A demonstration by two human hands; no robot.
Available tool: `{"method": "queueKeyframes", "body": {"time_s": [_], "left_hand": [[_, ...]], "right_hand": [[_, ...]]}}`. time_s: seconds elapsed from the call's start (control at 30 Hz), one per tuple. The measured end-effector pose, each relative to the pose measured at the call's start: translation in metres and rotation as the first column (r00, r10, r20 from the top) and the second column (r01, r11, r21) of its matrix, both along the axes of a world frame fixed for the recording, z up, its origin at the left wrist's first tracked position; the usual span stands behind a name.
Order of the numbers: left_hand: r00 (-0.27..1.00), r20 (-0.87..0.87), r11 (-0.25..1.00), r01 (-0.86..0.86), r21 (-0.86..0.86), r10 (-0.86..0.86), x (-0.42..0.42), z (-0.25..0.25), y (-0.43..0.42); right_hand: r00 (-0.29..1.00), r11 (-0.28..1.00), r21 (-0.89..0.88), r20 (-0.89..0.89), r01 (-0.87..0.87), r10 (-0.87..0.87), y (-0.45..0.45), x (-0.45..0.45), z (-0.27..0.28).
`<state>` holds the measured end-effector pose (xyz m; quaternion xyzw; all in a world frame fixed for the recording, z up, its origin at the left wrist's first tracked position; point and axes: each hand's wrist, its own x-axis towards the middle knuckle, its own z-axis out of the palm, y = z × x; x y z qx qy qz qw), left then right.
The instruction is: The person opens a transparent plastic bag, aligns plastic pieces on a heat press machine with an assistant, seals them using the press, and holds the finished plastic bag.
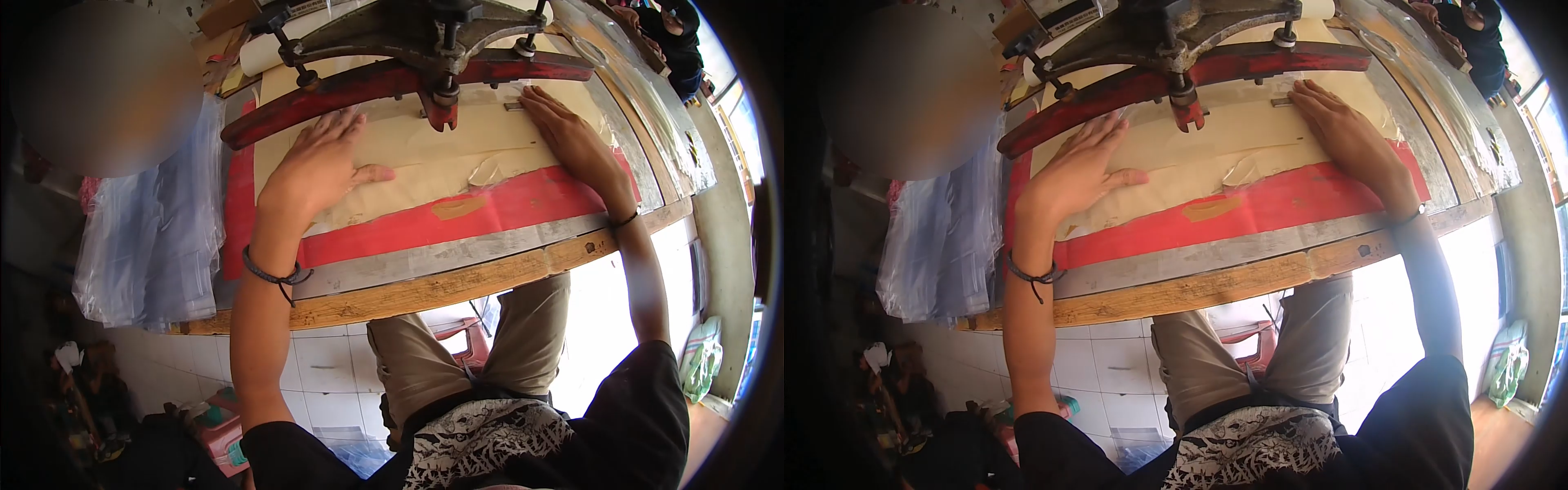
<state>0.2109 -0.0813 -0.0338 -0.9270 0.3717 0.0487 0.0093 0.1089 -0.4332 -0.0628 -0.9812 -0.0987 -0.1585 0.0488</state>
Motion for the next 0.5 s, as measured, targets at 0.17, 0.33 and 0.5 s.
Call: {"method": "queueKeyframes", "body": {"time_s": [0.17,0.33,0.5], "left_hand": [[1.0,0.004,0.995,0.02,-0.093,-0.02,-0.002,-0.011,0.002],[0.999,0.031,0.995,-0.019,-0.101,0.022,-0.013,-0.008,0.002],[0.995,-0.059,0.996,-0.087,-0.017,0.086,-0.016,0.004,-0.007]], "right_hand": [[1.0,0.998,0.057,0.021,-0.003,0.002,0.003,0.001,0.0],[0.997,0.999,0.008,0.071,-0.037,0.036,0.003,0.002,0.0],[0.988,0.997,-0.075,0.151,-0.009,0.02,0.002,0.0,-0.004]]}}
